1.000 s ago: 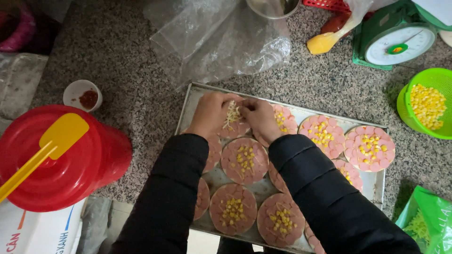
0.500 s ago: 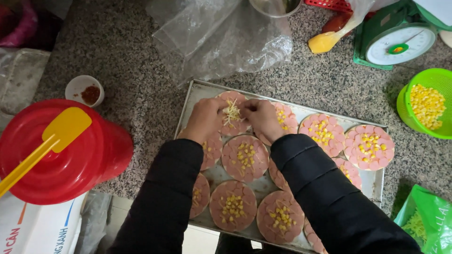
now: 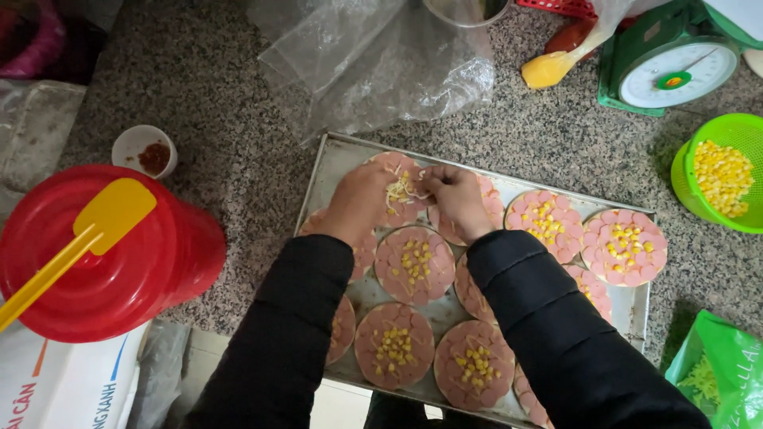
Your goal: The person sprinkles shredded mozzarella cheese by hand onto small round pizza bases already topped with sliced ham and corn kernels on a metal baking tray. The person repeatedly reaches into a green bag to grab cheese and distributes it over each base.
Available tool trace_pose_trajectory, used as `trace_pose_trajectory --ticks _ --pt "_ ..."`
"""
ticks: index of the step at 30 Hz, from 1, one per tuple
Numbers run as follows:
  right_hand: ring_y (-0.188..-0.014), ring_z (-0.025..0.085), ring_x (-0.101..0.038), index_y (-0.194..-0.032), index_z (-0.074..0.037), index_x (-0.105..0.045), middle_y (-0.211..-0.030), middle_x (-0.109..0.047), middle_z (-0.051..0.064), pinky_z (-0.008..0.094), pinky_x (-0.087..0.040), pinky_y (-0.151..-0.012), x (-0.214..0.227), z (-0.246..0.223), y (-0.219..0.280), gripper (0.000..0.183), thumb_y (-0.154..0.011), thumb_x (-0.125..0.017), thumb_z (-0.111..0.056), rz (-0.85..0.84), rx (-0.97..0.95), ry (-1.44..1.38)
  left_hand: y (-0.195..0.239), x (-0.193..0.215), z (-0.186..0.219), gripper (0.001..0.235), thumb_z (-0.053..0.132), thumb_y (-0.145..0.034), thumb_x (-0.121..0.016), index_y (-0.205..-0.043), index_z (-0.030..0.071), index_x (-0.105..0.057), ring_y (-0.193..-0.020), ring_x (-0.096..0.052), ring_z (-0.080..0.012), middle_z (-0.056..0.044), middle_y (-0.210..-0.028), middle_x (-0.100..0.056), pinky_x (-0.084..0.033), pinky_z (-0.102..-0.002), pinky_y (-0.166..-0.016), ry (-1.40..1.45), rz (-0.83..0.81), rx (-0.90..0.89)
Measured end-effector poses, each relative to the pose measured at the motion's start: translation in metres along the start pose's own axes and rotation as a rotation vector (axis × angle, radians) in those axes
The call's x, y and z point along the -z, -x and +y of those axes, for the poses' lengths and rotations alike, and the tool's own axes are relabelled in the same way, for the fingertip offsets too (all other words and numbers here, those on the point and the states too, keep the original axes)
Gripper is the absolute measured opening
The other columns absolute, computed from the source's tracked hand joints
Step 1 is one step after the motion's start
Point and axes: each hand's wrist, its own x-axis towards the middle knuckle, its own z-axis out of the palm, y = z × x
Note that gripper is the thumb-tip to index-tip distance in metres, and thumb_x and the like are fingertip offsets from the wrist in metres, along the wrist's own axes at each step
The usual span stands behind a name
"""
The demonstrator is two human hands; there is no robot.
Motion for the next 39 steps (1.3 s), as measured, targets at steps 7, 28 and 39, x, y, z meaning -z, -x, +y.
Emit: trace_pose_trajectory --ticks 7,28,39 --pt "-0.065 0.017 -0.077 -0.119 -0.003 -0.085 -0.086 -0.081 0.016 0.019 -0.054 -0.044 0.003 -0.033 0.025 0.021 -0.103 -0.074 -0.009 -0.017 0.006 -0.024 0.006 -0.005 -0.015 0.036 0.015 -0.096 -0.066 -0.126 0.007 -0.083 -0.118 -0.073 -0.052 -0.025 -0.115 -0.078 -0.057 -0.062 -0.113 0.032 -0.069 0.18" --pt "-0.083 0.026 -0.084 -0.121 -0.001 -0.086 -0.101 -0.082 0.022 0.035 -0.073 -0.071 0.042 -0.031 0.041 0.024 -0.099 -0.077 -0.003 0.017 -0.047 -0.175 -0.007 0.05 0.028 0.025 0.017 -0.108 -0.068 -0.119 0.024 -0.089 -0.115 -0.081 -0.0333 -0.005 -0.114 -0.087 -0.063 -0.045 -0.103 0.073 0.084 0.141" --pt "-0.089 0.027 -0.083 -0.125 -0.002 -0.084 -0.107 -0.078 0.022 0.038 -0.073 -0.077 0.108 -0.024 0.072 0.029 -0.103 -0.067 -0.007 0.068 -0.059 -0.016 -0.017 -0.069 0.077 0.018 0.014 -0.1 -0.074 -0.111 0.018 -0.088 -0.111 -0.082 -0.0362 -0.01 -0.1 -0.086 -0.064 -0.048 -0.101 0.33 -0.02 -0.011"
